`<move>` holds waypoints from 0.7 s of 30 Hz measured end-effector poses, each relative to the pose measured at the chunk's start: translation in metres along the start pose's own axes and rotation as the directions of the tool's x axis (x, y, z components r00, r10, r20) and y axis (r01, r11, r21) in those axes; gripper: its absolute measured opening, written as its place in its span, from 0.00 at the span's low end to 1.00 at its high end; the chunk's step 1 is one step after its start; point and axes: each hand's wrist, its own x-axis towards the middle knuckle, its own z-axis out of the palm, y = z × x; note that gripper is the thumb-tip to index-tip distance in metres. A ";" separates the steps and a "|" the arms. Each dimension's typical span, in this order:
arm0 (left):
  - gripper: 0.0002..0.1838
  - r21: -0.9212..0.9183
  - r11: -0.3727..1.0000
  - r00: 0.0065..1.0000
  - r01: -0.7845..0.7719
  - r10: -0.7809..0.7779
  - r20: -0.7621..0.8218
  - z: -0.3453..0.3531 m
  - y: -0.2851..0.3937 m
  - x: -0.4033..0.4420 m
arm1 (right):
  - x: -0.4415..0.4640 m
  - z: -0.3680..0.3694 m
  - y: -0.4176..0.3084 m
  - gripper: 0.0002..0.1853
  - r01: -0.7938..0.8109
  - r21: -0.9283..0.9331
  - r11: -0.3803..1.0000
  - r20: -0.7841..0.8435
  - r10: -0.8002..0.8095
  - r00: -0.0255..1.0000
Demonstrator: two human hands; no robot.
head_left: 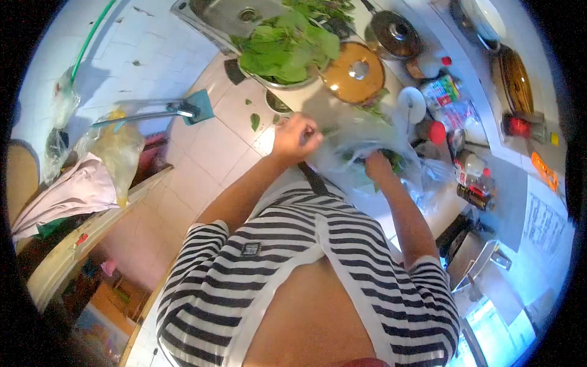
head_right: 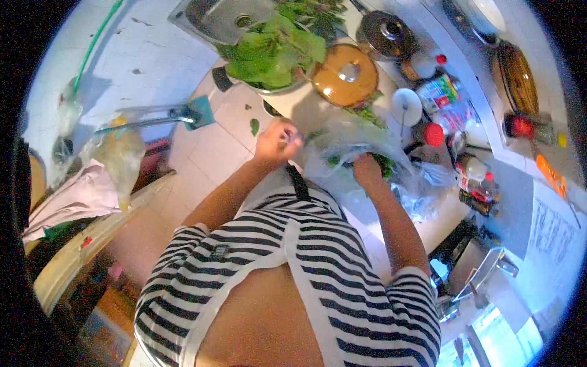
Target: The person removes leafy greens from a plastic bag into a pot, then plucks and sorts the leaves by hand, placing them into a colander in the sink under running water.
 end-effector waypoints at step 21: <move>0.16 -0.018 0.995 0.891 -0.096 0.078 -0.448 0.059 0.062 -0.001 | -0.029 -0.063 0.021 0.16 -0.018 0.817 0.576 -0.101 0.173 0.980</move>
